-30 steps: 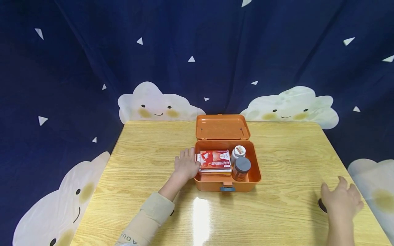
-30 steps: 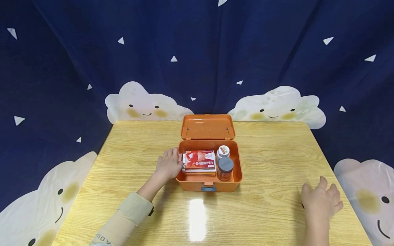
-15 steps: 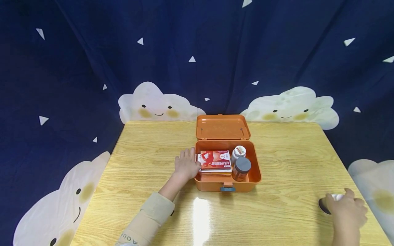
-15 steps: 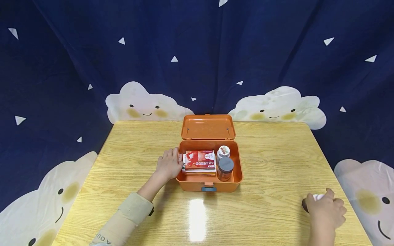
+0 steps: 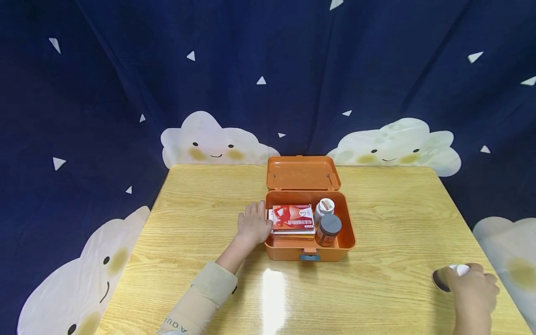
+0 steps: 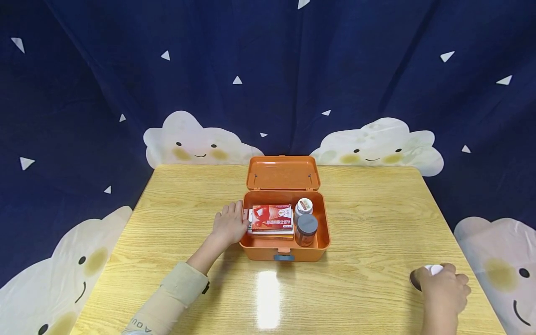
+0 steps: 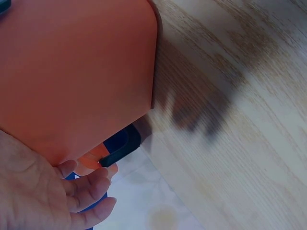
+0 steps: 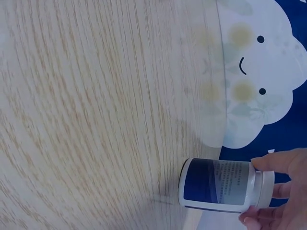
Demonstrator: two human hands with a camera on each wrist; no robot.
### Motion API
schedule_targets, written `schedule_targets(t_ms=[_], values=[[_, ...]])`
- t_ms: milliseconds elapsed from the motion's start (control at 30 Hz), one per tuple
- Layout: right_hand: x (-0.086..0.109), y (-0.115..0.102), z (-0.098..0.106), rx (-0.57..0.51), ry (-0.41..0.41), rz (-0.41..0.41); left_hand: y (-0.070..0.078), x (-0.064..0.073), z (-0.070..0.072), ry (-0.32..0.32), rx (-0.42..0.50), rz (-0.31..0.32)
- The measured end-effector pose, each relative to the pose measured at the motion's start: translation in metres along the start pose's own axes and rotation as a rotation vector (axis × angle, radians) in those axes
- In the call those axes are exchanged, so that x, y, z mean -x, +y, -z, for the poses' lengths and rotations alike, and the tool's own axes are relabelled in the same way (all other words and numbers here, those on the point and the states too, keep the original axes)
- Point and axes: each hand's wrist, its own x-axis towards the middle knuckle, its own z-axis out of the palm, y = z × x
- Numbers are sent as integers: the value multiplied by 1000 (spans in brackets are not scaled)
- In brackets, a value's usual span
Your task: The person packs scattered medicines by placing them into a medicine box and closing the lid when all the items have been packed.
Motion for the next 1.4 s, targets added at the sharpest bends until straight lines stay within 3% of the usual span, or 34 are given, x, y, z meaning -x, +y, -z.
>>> schedule_targets(t_ms=[900,1400], values=[[0,-2,3,8,60,69,0,0,2,-29,-18,10],[-2,-20,6,28,46,146,0,-1,-1,4,-17,3]])
